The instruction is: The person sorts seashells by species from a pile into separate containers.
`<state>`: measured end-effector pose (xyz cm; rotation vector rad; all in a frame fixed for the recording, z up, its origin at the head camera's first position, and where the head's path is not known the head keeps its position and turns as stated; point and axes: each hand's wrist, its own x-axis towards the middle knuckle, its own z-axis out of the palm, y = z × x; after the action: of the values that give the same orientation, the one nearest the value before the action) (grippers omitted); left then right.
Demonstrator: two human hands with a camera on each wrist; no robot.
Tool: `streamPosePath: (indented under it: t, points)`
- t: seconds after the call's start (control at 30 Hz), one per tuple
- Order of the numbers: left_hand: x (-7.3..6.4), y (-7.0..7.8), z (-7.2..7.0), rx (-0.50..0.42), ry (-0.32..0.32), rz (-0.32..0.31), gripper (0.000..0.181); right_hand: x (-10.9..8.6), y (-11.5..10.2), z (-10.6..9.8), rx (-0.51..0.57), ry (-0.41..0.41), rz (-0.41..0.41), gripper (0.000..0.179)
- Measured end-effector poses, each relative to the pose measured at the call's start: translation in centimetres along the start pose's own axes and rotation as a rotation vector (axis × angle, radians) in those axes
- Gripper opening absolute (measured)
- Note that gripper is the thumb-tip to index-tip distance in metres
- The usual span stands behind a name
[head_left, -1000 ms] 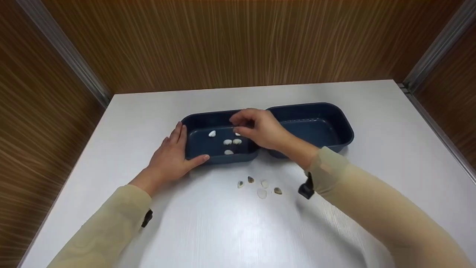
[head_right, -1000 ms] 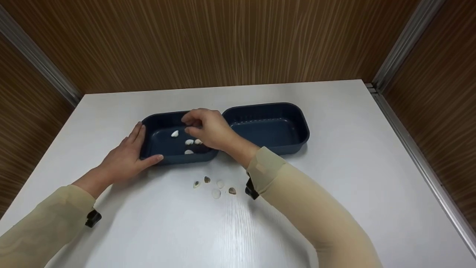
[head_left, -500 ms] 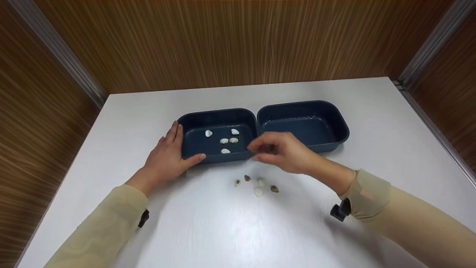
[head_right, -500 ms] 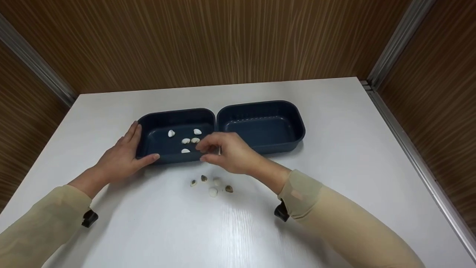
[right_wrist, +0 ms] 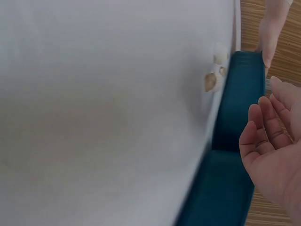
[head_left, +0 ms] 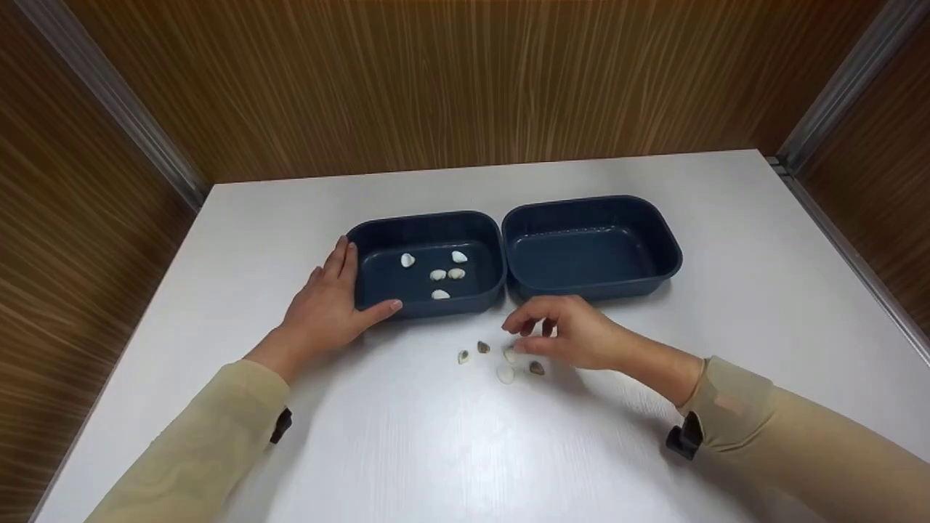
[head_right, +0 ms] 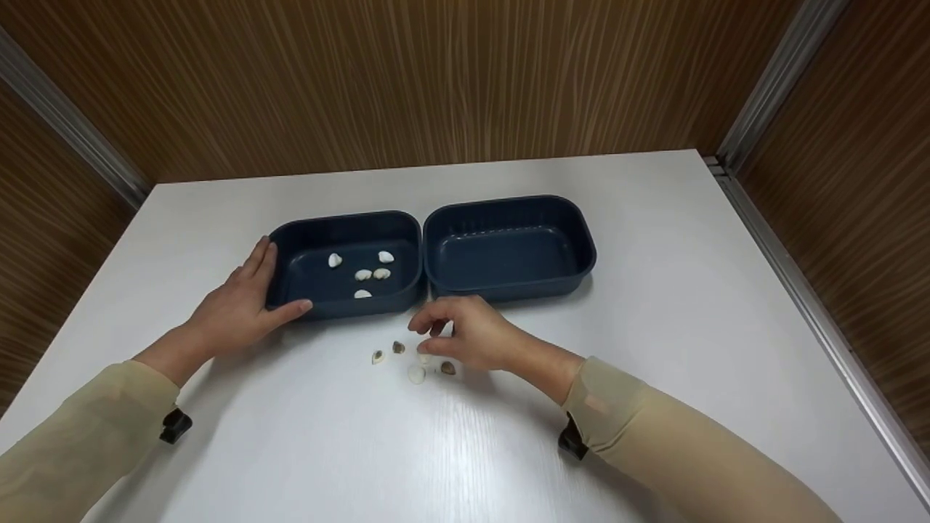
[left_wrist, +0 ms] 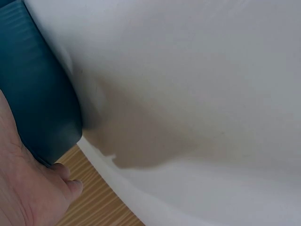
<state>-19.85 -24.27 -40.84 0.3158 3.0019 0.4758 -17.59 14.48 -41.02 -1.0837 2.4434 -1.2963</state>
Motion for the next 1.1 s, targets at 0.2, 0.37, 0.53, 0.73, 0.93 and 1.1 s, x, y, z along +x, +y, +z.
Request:
streamPosePath:
  t: [0.2, 0.37, 0.53, 0.73, 0.93, 1.1]
  points:
    - [0.1, 0.0, 0.0, -0.001, 0.000, 0.003, 0.132, -0.5, 1.2, 0.7, 0.011, -0.029, 0.029, 0.024]
    - [0.0, 0.0, 0.0, -0.002, -0.011, -0.007, 0.132, -0.7, 2.1, 1.1, -0.002, -0.063, 0.046, 0.026]
    - [0.1, 0.0, 0.1, -0.006, -0.012, -0.013, 0.132, -0.6, 2.6, 1.2, 0.016, -0.082, 0.056, 0.028]
    - [0.0, 0.0, 0.1, -0.012, -0.006, -0.008, 0.132, -0.4, 2.8, 1.3, 0.046, -0.112, 0.067, 0.031]
    - [-0.1, 0.0, 0.0, 0.007, 0.011, 0.004, 0.131, -0.3, 2.8, 1.3, 0.069, -0.133, 0.092, 0.031]
    - [0.1, -0.1, 0.0, 0.019, 0.003, 0.000, 0.132, -0.2, 2.8, 1.3, 0.064, -0.131, 0.103, 0.030]
